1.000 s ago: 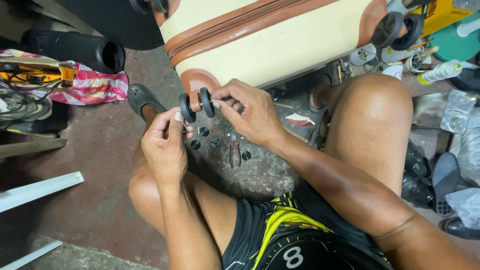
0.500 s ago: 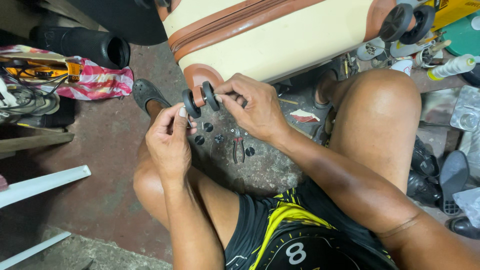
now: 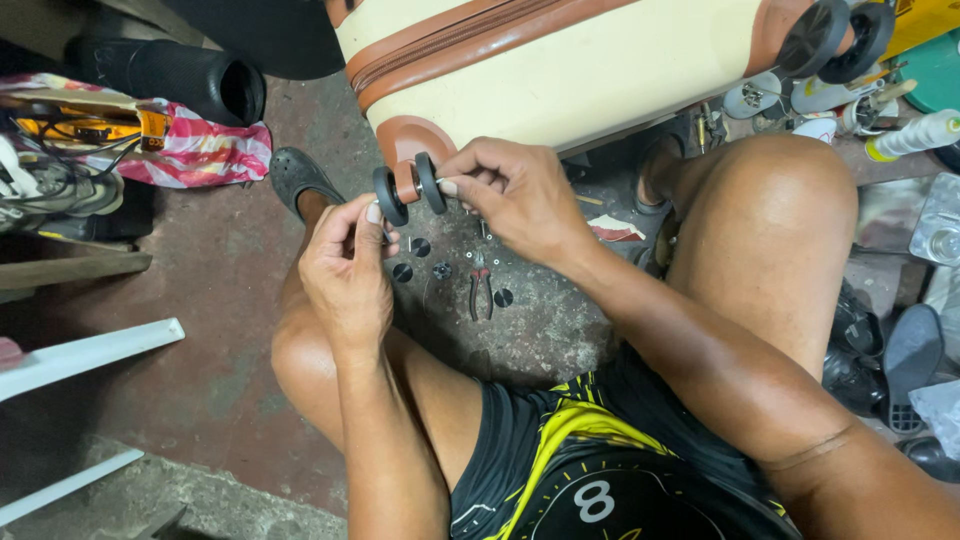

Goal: The person assembles and repairs a set of dual luggage wheels, placing the wheels into the housing, inserting a metal axle pin through them, and securing the assembly to a suitcase using screws.

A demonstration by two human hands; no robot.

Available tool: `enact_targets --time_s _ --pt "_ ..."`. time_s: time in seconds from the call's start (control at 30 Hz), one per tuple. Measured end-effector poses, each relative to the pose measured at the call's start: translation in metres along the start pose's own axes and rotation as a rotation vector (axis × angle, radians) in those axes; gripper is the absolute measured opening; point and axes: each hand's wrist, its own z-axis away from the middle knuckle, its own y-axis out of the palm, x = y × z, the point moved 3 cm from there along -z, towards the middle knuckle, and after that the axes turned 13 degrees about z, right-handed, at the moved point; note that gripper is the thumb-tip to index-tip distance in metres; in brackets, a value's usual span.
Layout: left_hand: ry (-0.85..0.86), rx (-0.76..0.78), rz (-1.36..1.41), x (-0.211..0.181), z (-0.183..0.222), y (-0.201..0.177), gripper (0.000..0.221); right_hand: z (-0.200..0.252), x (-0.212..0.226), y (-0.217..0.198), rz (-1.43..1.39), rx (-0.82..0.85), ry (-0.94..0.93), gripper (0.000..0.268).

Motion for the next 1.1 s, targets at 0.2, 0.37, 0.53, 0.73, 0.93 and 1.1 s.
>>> enact_targets --time_s 0.2,0.37,0.53,0.73,0.93,1.1 --pt "0.130 -0.016 -0.165 -0.007 0.001 0.005 0.010 -0.010 -0.009 0.004 -0.324 0.132 0.172 0.010" --pt "0.409 -0.027 -0.320 -0.013 0.003 0.007 0.011 -0.009 -0.006 0.004 -0.287 0.127 0.183 0.009" --pt "0.047 -0.071 -0.025 0.005 0.000 0.002 0.018 -0.010 -0.002 0.003 -0.243 0.137 0.152 0.008" --pt "0.015 -0.113 0.025 0.016 -0.005 0.004 0.023 -0.011 -0.002 0.002 -0.240 0.133 0.121 0.007" --pt "0.096 -0.093 0.192 0.006 -0.012 0.008 0.026 -0.013 0.004 0.001 -0.198 0.146 0.132 0.007" --pt "0.171 -0.082 0.108 -0.013 -0.009 0.006 0.019 -0.015 0.009 -0.004 -0.153 0.161 0.121 0.008"
